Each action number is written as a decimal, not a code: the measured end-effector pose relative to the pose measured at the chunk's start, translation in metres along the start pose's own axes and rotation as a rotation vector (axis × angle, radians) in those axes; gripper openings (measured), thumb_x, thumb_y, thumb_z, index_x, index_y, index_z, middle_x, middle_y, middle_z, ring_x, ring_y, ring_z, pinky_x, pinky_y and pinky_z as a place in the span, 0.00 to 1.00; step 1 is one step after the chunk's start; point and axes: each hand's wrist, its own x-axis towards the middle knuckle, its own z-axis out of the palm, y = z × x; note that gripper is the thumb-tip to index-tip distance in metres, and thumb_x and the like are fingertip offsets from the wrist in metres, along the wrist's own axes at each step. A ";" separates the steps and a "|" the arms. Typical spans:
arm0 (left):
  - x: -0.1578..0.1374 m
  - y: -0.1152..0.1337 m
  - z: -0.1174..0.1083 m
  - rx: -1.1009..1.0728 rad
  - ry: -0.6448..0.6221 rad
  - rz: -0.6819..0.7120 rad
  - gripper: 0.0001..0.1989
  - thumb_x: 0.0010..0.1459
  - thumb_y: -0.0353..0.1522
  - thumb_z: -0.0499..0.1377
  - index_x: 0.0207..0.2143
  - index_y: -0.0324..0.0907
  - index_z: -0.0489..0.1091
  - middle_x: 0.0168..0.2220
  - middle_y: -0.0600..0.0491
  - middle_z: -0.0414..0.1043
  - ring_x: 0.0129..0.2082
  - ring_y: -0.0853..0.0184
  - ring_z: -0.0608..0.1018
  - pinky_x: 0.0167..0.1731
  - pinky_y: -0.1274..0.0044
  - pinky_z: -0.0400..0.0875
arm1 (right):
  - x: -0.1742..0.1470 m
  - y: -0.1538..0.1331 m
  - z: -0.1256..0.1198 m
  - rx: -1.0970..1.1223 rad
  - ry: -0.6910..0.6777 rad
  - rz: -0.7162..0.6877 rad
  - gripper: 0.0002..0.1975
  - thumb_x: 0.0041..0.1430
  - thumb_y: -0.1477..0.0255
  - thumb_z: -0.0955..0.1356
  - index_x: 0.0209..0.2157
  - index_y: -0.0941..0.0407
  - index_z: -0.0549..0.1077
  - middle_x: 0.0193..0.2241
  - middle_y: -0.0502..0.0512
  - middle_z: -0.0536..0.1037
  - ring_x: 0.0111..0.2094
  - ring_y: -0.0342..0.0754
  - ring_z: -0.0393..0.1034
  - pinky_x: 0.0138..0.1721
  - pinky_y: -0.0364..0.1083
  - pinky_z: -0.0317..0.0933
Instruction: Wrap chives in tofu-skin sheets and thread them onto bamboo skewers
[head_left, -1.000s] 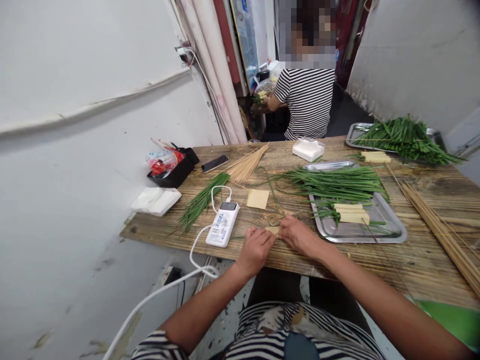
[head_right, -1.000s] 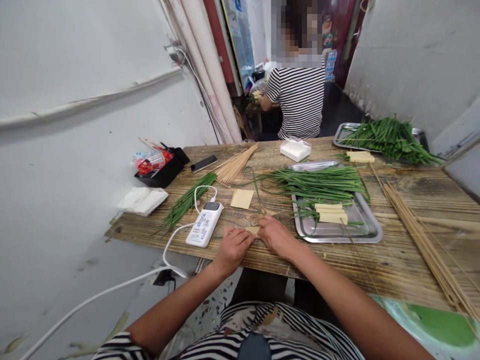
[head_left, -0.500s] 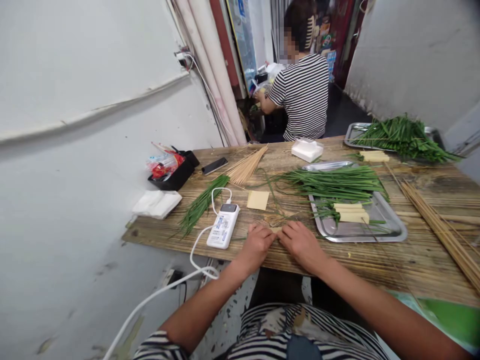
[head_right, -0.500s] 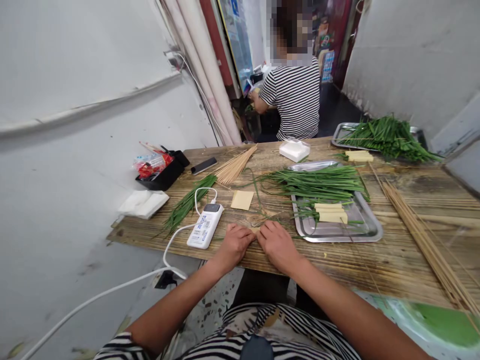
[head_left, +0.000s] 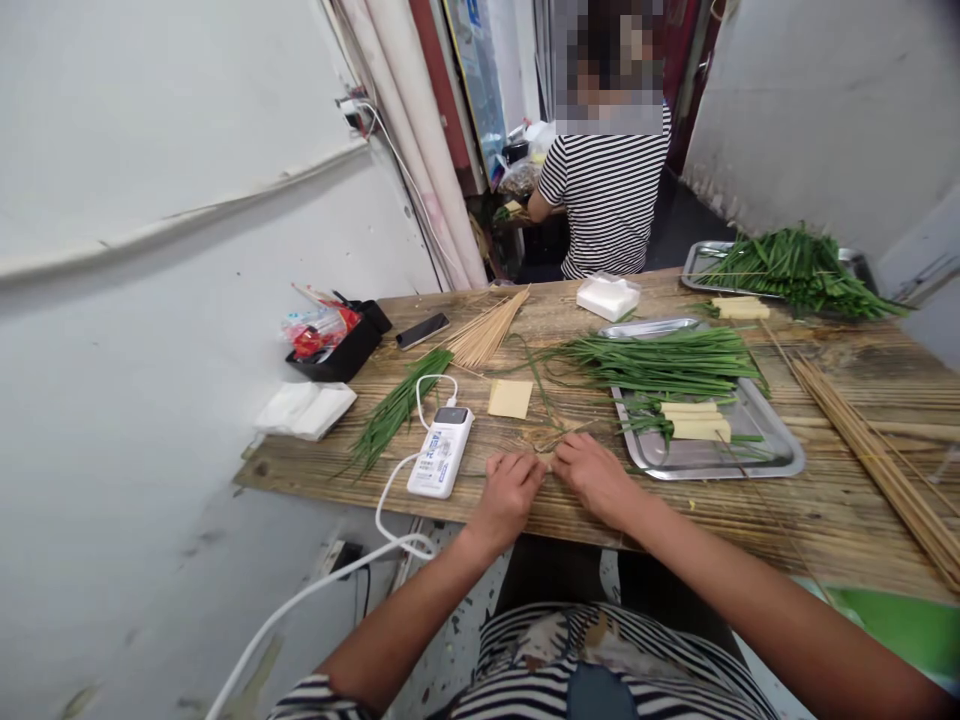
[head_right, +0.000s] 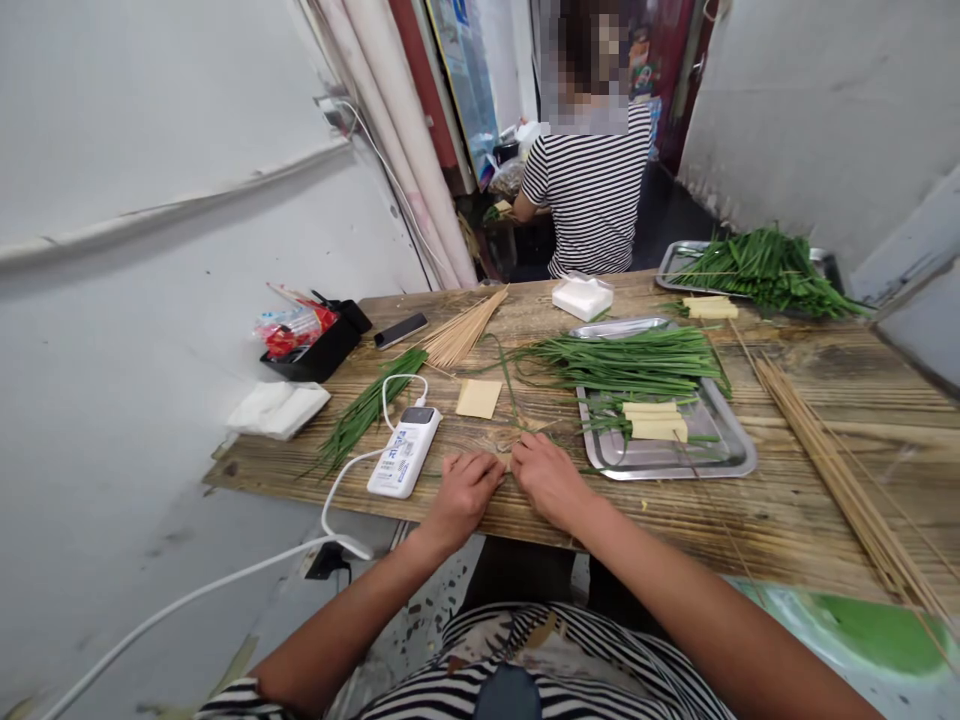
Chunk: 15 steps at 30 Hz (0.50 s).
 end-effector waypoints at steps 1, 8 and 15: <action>-0.001 0.001 0.000 0.009 0.007 0.013 0.12 0.65 0.30 0.50 0.47 0.41 0.68 0.41 0.47 0.72 0.44 0.63 0.69 0.43 0.68 0.59 | 0.001 0.001 0.000 0.009 -0.015 0.002 0.11 0.64 0.73 0.61 0.30 0.57 0.72 0.30 0.54 0.69 0.37 0.49 0.58 0.38 0.48 0.50; 0.007 0.001 0.000 0.010 0.038 0.068 0.11 0.66 0.30 0.48 0.42 0.39 0.70 0.37 0.48 0.72 0.40 0.64 0.70 0.39 0.71 0.60 | 0.006 0.007 0.001 0.068 -0.044 0.027 0.12 0.63 0.74 0.62 0.27 0.56 0.72 0.30 0.53 0.71 0.37 0.48 0.59 0.38 0.48 0.52; 0.011 -0.001 0.000 -0.016 0.023 0.020 0.11 0.65 0.31 0.49 0.40 0.41 0.72 0.36 0.49 0.72 0.38 0.66 0.70 0.37 0.72 0.61 | 0.007 0.006 -0.004 0.010 -0.021 0.035 0.12 0.63 0.72 0.63 0.28 0.56 0.73 0.31 0.56 0.71 0.41 0.51 0.59 0.41 0.49 0.52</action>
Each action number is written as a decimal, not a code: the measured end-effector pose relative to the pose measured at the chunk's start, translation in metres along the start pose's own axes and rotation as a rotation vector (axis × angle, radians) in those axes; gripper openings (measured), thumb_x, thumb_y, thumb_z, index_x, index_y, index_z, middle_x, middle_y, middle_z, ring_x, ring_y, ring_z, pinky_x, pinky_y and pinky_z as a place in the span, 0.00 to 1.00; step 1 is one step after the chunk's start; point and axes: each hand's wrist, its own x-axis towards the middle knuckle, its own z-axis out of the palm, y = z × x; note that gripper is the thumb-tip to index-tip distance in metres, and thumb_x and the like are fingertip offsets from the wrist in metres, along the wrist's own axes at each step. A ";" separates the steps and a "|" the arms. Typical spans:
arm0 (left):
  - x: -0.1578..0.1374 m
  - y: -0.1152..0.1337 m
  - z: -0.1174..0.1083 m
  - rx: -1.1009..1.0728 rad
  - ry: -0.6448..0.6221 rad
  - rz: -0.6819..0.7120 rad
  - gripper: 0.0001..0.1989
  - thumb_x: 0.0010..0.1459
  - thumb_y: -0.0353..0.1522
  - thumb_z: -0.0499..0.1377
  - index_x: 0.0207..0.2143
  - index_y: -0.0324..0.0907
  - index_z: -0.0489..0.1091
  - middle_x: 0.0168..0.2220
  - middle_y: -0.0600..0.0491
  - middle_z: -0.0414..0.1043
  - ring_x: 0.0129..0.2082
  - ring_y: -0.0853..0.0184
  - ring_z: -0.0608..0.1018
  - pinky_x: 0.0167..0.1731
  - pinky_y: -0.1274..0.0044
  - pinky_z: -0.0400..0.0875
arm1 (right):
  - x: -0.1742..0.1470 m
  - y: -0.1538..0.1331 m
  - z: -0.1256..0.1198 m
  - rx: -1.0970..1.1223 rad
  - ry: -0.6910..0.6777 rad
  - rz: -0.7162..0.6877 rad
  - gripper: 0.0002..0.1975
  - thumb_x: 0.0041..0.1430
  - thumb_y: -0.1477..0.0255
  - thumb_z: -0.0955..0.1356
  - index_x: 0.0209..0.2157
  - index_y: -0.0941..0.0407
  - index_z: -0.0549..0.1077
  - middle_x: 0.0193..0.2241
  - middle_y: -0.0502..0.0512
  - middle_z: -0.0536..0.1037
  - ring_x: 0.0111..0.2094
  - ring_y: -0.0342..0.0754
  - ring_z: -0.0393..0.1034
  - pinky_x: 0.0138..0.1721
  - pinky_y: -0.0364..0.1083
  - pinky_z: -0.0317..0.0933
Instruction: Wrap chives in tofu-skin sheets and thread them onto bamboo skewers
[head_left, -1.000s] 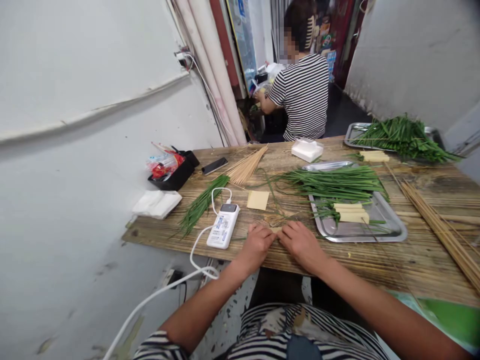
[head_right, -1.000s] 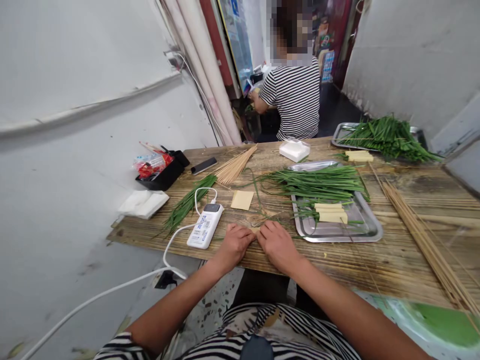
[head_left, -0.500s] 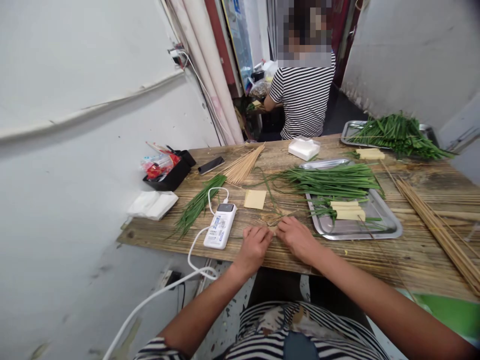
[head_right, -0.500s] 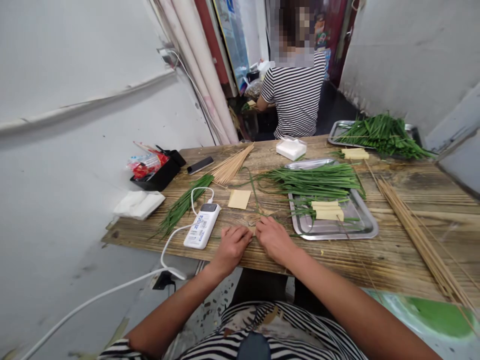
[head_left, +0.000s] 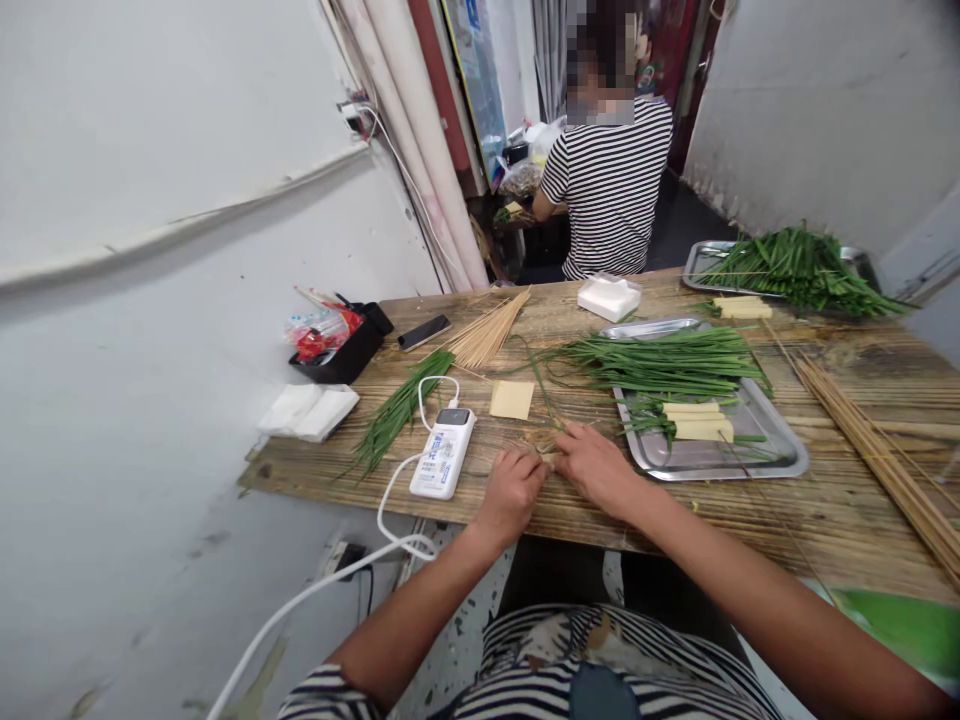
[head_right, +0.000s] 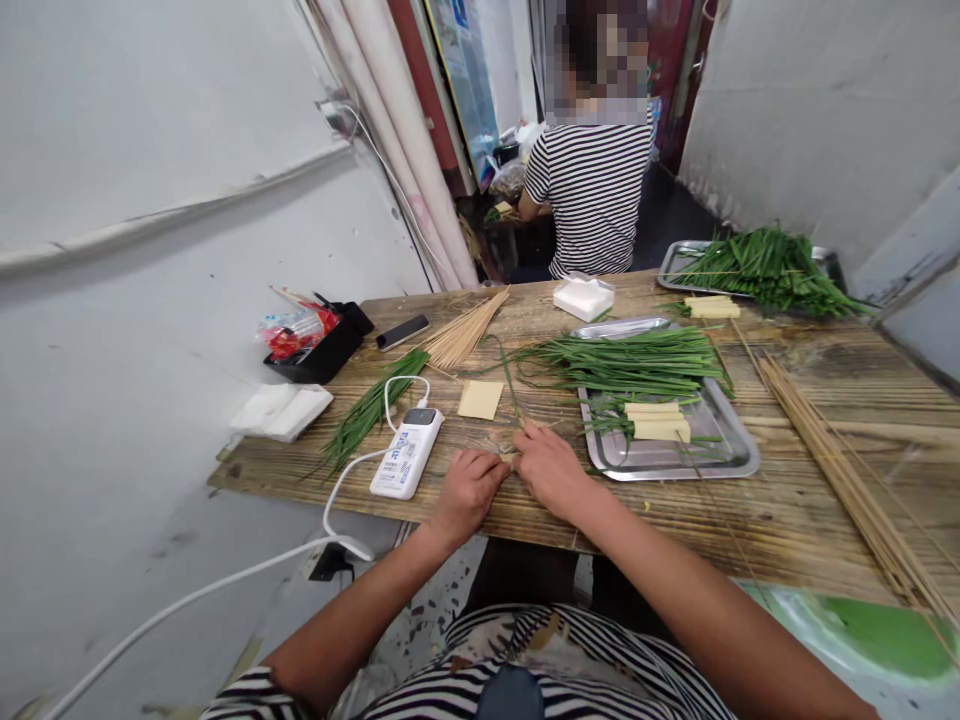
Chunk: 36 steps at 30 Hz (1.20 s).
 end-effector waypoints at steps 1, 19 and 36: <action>0.001 0.000 -0.001 -0.013 -0.010 -0.007 0.11 0.65 0.30 0.49 0.40 0.41 0.72 0.35 0.49 0.73 0.37 0.66 0.70 0.37 0.72 0.61 | -0.002 -0.002 -0.001 -0.012 0.017 0.001 0.11 0.64 0.72 0.62 0.29 0.56 0.73 0.32 0.56 0.71 0.41 0.51 0.59 0.40 0.49 0.53; 0.025 -0.018 -0.012 -0.224 -0.200 -0.040 0.14 0.64 0.33 0.52 0.29 0.44 0.75 0.28 0.54 0.75 0.31 0.67 0.72 0.36 0.71 0.57 | -0.005 -0.007 0.006 -0.031 0.063 0.002 0.14 0.66 0.74 0.59 0.34 0.57 0.74 0.30 0.56 0.72 0.37 0.49 0.59 0.38 0.48 0.52; 0.016 -0.014 0.001 -0.108 -0.113 -0.028 0.13 0.66 0.31 0.48 0.41 0.43 0.73 0.36 0.51 0.76 0.37 0.65 0.71 0.39 0.71 0.59 | 0.018 0.018 -0.009 0.176 -0.166 0.044 0.10 0.61 0.73 0.64 0.32 0.56 0.77 0.33 0.56 0.75 0.39 0.48 0.62 0.39 0.47 0.47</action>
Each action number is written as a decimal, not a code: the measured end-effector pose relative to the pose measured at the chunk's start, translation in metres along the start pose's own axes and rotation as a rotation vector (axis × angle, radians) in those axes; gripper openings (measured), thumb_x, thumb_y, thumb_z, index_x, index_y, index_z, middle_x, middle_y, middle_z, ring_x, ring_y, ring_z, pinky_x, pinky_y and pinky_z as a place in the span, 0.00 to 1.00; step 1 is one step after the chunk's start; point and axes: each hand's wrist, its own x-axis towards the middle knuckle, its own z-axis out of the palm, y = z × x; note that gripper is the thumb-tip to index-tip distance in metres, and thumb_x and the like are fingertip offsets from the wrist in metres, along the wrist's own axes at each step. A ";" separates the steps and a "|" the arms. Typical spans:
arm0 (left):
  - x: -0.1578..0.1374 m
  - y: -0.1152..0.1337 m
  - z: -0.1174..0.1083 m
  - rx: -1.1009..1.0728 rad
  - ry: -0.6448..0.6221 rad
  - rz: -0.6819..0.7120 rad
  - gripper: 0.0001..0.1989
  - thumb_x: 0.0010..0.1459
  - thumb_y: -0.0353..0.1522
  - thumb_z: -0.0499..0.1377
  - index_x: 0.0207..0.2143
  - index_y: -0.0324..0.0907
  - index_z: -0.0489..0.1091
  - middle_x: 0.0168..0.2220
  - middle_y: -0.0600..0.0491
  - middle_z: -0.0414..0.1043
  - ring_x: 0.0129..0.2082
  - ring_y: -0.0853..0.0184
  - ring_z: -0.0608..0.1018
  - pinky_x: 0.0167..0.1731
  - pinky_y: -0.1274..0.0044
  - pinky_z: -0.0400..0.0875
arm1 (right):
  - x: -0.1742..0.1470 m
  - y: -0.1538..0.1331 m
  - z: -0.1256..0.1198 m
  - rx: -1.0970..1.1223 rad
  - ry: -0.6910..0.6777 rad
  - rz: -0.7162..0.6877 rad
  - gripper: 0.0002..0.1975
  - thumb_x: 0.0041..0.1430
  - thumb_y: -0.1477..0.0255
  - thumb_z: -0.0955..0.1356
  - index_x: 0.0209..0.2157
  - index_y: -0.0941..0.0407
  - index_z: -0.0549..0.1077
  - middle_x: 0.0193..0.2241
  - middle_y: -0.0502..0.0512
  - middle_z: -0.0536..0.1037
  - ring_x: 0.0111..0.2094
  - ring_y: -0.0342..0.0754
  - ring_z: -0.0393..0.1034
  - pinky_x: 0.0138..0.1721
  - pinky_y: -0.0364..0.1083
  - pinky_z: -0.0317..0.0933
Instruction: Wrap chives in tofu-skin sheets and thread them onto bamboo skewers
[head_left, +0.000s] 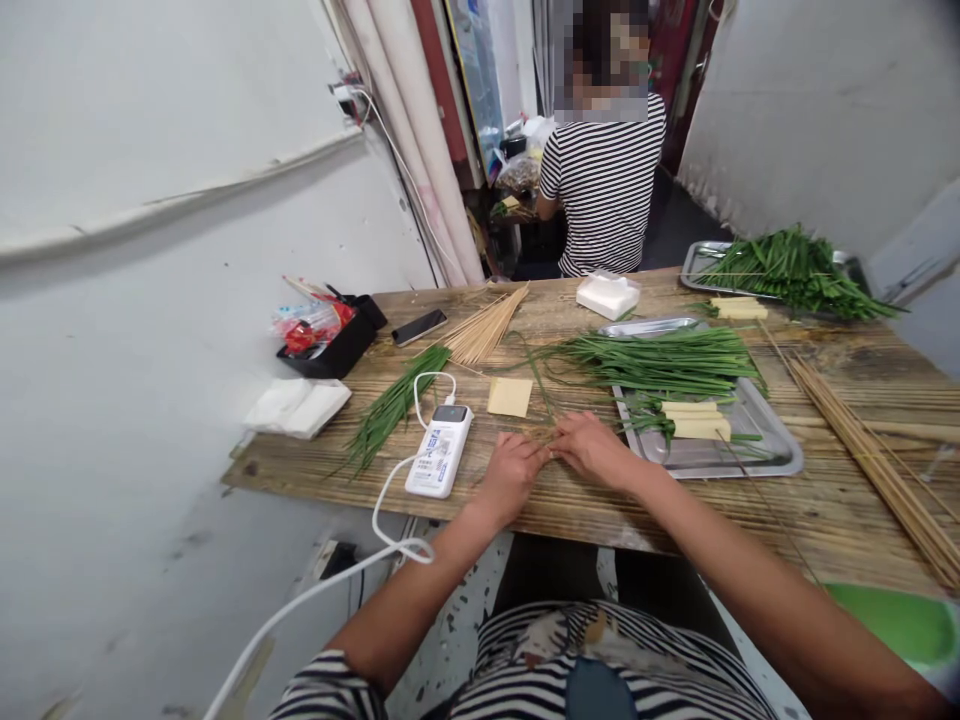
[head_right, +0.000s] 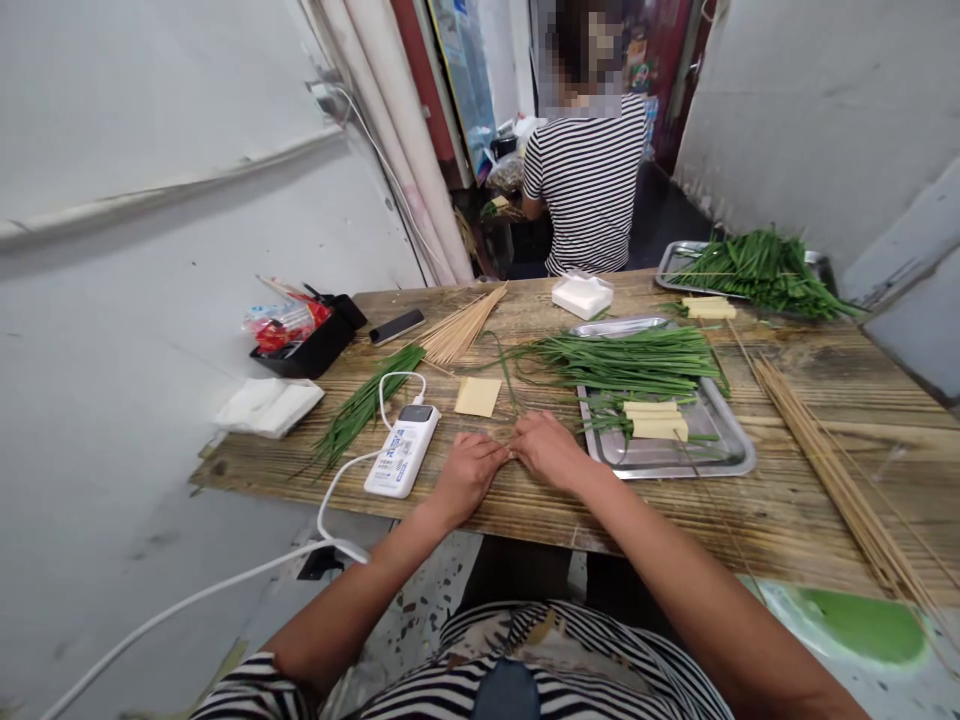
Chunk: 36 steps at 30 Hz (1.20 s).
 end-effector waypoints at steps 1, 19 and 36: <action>0.002 -0.001 -0.002 -0.012 -0.020 -0.011 0.13 0.66 0.31 0.48 0.41 0.44 0.73 0.35 0.52 0.76 0.37 0.65 0.71 0.38 0.71 0.59 | -0.003 -0.001 0.005 -0.035 0.056 0.009 0.10 0.62 0.72 0.64 0.32 0.56 0.77 0.33 0.56 0.74 0.39 0.48 0.61 0.40 0.47 0.47; 0.000 0.005 0.008 0.044 0.119 -0.006 0.12 0.65 0.31 0.50 0.41 0.43 0.73 0.40 0.51 0.77 0.38 0.64 0.73 0.38 0.71 0.60 | 0.000 -0.007 0.008 -0.200 -0.009 0.022 0.14 0.65 0.72 0.59 0.35 0.59 0.75 0.37 0.59 0.72 0.44 0.51 0.59 0.43 0.49 0.50; 0.002 0.003 0.008 -0.080 0.103 -0.055 0.12 0.65 0.32 0.49 0.38 0.43 0.73 0.37 0.52 0.76 0.36 0.66 0.73 0.40 0.72 0.64 | -0.194 0.030 -0.013 -0.346 0.158 0.946 0.17 0.63 0.72 0.59 0.51 0.58 0.70 0.36 0.60 0.80 0.29 0.50 0.75 0.26 0.45 0.63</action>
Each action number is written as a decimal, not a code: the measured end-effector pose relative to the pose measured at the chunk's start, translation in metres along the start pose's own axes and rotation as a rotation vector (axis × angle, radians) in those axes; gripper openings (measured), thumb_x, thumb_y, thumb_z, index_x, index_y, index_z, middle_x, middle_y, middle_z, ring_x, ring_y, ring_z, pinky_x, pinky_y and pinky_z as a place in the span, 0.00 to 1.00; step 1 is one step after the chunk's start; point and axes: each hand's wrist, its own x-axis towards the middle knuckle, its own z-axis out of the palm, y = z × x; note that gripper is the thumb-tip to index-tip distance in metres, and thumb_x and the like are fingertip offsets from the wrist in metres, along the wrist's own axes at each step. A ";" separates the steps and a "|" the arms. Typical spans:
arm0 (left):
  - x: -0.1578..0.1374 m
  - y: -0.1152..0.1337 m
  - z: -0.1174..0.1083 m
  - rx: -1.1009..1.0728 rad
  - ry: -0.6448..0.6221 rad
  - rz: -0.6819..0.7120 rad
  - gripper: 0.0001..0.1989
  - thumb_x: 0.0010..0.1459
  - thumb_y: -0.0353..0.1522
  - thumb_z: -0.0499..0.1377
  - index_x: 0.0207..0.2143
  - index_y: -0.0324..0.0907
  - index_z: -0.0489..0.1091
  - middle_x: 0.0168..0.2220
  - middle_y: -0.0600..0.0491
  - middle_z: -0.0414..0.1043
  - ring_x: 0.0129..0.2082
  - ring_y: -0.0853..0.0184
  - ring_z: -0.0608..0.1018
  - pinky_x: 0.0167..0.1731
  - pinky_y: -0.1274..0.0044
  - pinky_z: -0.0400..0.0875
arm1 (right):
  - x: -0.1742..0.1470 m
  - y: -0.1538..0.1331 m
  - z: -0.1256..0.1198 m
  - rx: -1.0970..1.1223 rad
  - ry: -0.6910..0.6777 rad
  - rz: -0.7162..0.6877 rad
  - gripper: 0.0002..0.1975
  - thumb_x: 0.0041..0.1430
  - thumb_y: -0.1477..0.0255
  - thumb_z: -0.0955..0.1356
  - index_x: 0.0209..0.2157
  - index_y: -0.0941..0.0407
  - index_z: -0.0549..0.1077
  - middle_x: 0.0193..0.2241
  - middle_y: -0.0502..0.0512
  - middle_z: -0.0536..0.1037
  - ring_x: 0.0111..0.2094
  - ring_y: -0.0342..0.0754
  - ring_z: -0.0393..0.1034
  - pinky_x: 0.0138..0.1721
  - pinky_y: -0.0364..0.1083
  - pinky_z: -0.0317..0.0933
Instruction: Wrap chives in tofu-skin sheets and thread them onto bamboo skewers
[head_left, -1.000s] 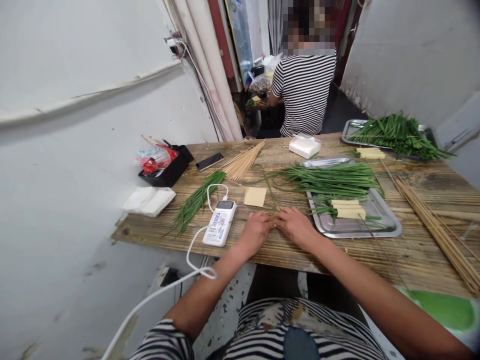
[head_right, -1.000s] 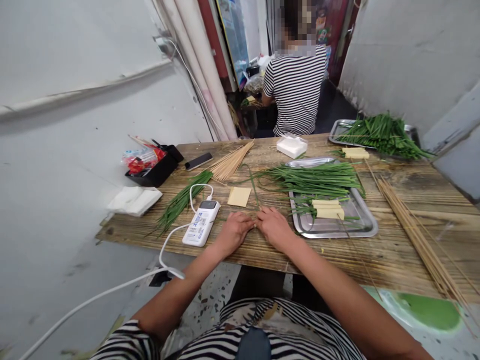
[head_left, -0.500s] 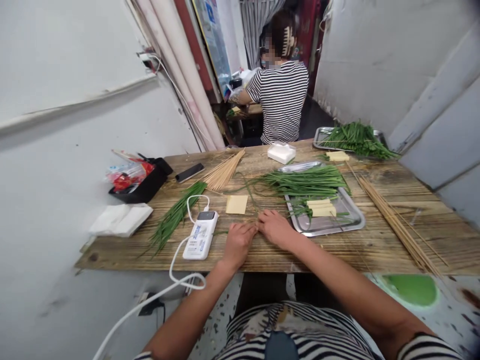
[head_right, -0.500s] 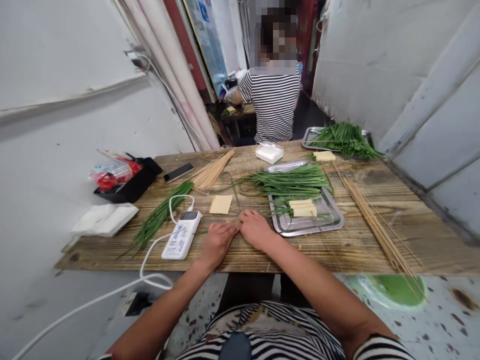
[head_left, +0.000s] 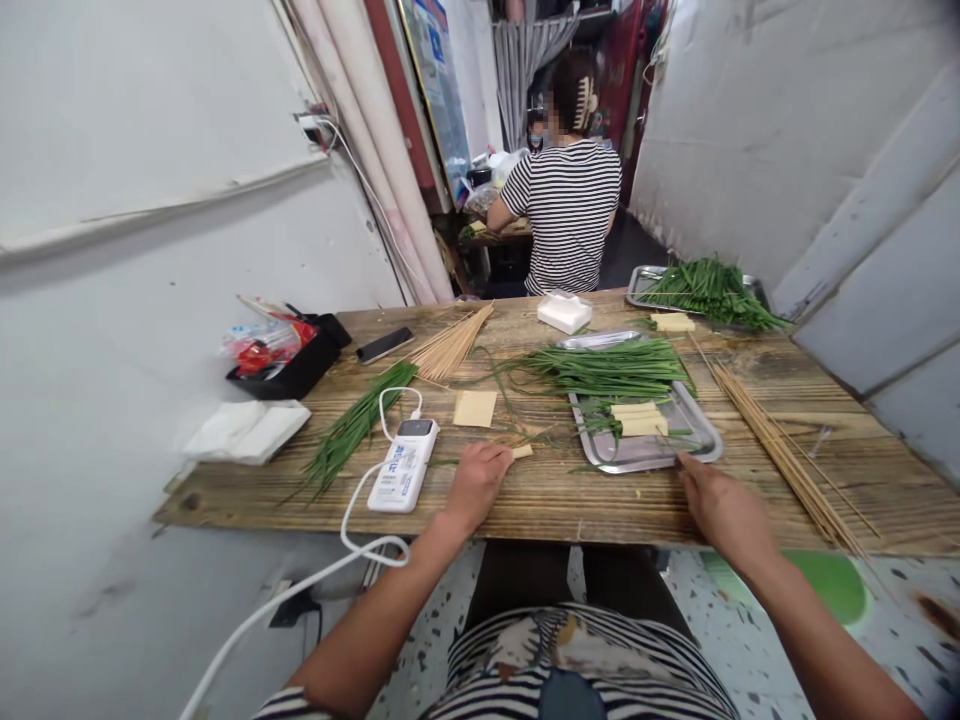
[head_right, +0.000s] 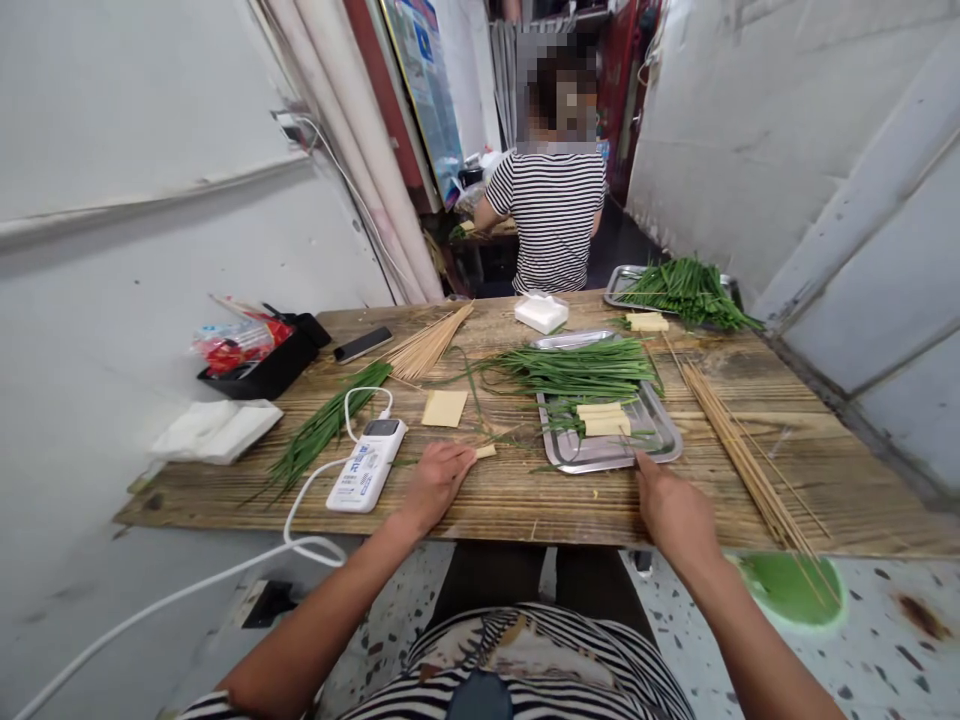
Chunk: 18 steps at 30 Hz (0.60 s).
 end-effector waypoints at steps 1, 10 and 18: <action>0.001 0.001 0.000 0.002 -0.002 0.000 0.13 0.65 0.32 0.49 0.38 0.43 0.73 0.36 0.52 0.76 0.36 0.66 0.73 0.39 0.72 0.65 | -0.002 0.002 0.004 0.040 0.052 -0.026 0.17 0.63 0.73 0.58 0.50 0.58 0.71 0.35 0.60 0.80 0.29 0.50 0.76 0.26 0.44 0.64; 0.008 0.005 0.009 0.000 -0.013 0.050 0.15 0.66 0.32 0.46 0.39 0.41 0.73 0.35 0.49 0.75 0.37 0.65 0.73 0.39 0.72 0.66 | -0.048 0.017 -0.015 0.203 0.404 -0.266 0.20 0.62 0.71 0.58 0.54 0.57 0.68 0.42 0.59 0.78 0.36 0.51 0.76 0.34 0.47 0.70; 0.010 -0.001 0.009 -0.006 0.018 0.066 0.15 0.66 0.33 0.48 0.36 0.41 0.74 0.33 0.50 0.76 0.33 0.66 0.73 0.37 0.73 0.65 | -0.086 -0.016 -0.067 0.451 0.440 -0.558 0.28 0.62 0.74 0.62 0.63 0.48 0.54 0.43 0.53 0.78 0.37 0.47 0.76 0.34 0.42 0.71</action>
